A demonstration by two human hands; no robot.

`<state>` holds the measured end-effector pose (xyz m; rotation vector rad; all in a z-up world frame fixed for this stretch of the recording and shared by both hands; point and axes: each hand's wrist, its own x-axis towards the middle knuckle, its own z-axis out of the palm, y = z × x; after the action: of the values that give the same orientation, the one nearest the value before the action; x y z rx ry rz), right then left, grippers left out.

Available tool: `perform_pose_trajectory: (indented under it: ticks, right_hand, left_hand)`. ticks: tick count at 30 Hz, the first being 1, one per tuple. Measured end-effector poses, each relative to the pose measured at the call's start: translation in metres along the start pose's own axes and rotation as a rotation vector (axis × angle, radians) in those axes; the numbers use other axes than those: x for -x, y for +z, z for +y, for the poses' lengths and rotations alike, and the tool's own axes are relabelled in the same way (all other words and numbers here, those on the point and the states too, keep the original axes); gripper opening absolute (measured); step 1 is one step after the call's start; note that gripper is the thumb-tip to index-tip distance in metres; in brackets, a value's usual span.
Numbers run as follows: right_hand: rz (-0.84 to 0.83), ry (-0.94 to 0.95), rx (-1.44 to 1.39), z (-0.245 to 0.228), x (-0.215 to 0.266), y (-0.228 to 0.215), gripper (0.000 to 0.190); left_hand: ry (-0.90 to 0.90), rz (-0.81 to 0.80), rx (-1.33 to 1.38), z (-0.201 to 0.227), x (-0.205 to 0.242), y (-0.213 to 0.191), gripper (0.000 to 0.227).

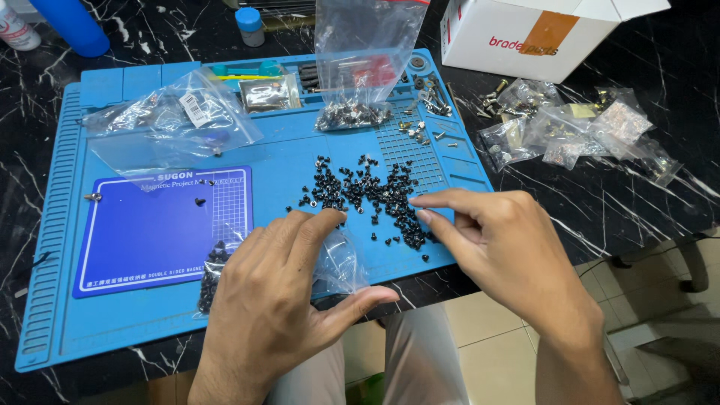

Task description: The person sorts small black screws from a pile on a blue mat into a small plastic bag. They use their right hand to pick up the screws and place them into the bag held by the left hand.

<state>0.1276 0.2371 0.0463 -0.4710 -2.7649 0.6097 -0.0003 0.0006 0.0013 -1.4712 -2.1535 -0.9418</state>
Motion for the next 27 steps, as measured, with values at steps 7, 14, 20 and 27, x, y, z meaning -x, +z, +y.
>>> perform_pose_trajectory:
  ticks: [7,14,20,27]
  right_hand:
    - [-0.047,-0.032,0.078,-0.009,-0.036,0.008,0.013]
    - [-0.255,0.127,0.188,-0.017,-0.060,0.005,0.013]
    - [-0.405,0.132,0.261,-0.028,-0.077,-0.006,0.013]
    - [-0.476,0.144,0.326,-0.037,-0.076,-0.013,0.009]
  left_hand:
    - [-0.016,-0.008,0.000,0.000,0.000,0.000,0.085]
    - [-0.014,-0.001,0.008,0.000,0.000,0.000,0.085]
    - [-0.019,-0.009,0.013,0.001,0.000,-0.001,0.084]
    - [-0.018,-0.002,0.018,0.001,0.000,-0.001,0.084]
